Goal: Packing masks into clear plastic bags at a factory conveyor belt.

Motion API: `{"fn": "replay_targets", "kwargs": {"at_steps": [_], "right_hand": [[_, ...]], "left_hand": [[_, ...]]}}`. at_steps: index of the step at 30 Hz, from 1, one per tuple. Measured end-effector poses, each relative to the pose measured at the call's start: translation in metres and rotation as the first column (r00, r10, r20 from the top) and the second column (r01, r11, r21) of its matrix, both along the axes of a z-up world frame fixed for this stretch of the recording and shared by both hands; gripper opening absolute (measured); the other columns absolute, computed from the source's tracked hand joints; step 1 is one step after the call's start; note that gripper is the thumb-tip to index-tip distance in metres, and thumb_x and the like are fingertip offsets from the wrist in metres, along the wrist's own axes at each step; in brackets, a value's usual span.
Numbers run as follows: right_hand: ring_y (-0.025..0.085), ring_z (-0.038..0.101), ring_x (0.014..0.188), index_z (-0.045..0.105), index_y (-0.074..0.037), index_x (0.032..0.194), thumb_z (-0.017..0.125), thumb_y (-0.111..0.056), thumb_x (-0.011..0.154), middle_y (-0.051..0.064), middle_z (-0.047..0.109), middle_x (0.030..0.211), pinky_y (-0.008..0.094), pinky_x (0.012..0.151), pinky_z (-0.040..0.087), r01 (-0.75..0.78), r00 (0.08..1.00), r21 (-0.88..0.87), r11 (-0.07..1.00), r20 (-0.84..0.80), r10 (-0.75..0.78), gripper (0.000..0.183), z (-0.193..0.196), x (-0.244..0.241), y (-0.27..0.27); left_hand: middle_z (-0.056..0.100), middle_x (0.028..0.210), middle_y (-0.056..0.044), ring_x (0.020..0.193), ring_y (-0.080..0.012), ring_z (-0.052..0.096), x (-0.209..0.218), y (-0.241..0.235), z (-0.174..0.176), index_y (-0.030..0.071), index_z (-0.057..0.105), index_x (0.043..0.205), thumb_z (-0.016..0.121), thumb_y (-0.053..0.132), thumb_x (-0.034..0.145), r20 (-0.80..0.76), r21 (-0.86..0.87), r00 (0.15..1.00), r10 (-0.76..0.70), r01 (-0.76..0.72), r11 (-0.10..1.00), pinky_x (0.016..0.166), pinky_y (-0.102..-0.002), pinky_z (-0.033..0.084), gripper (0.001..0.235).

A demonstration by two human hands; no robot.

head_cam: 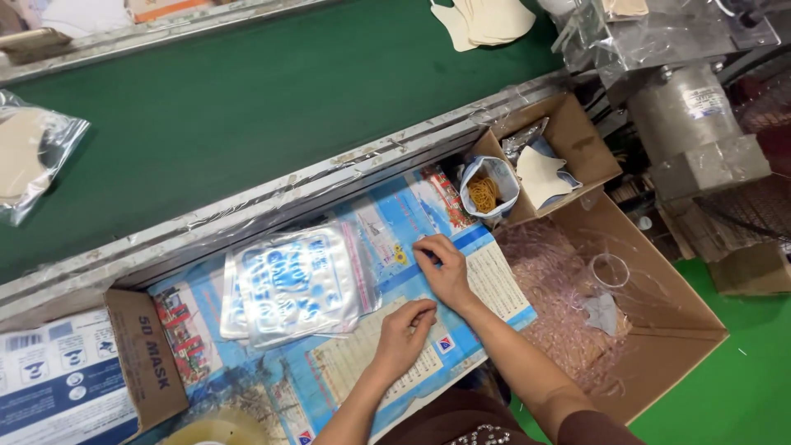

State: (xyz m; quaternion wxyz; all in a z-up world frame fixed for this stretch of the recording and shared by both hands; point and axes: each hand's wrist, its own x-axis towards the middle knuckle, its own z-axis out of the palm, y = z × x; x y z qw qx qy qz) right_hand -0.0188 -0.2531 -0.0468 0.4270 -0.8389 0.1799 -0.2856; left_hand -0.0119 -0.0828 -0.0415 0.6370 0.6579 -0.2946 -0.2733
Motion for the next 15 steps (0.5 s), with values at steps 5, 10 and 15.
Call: {"fn": "replay_targets", "kwargs": {"at_steps": [5, 10, 15], "right_hand": [[0.013, 0.070, 0.085, 0.074, -0.005, 0.104, 0.074, -0.005, 0.090, 0.006, 0.070, 0.104, 0.024, 0.070, 0.055, -0.016, 1.000, 0.025, 1.000, -0.004, 0.016, 0.014, 0.0054, -0.0002, 0.0009], [0.013, 0.070, 0.085, 0.074, -0.004, 0.105, 0.074, -0.005, 0.090, 0.006, 0.070, 0.104, 0.025, 0.070, 0.055, -0.022, 1.000, 0.039, 0.999, -0.008, 0.022, 0.014, 0.0051, -0.0010, -0.0001], [0.013, 0.070, 0.086, 0.074, -0.004, 0.105, 0.074, -0.005, 0.090, 0.005, 0.070, 0.104, 0.025, 0.070, 0.055, -0.028, 1.000, 0.047, 0.999, -0.013, 0.028, 0.014, 0.0060, -0.0011, -0.0003]], "left_hand": [[0.077, 0.100, -0.014, 0.087, -0.0189, 0.077, 0.0013, 0.0000, 0.0019, -0.002, 0.070, 0.114, 0.066, 0.006, 0.096, -0.007, 0.017, 1.000, -0.018, 0.018, 1.000, 0.078, -0.029, 0.060, 0.020], [0.076, 0.098, -0.014, 0.086, -0.0186, 0.076, 0.0013, -0.0003, 0.0026, -0.002, 0.070, 0.114, 0.065, 0.006, 0.096, -0.009, 0.025, 1.000, -0.029, 0.029, 0.999, 0.078, -0.029, 0.060, 0.020], [0.076, 0.097, -0.014, 0.085, -0.0187, 0.076, 0.0011, -0.0006, 0.0042, -0.002, 0.070, 0.114, 0.065, 0.005, 0.096, -0.007, 0.020, 1.000, -0.022, 0.022, 1.000, 0.076, -0.029, 0.060, 0.020]]}}
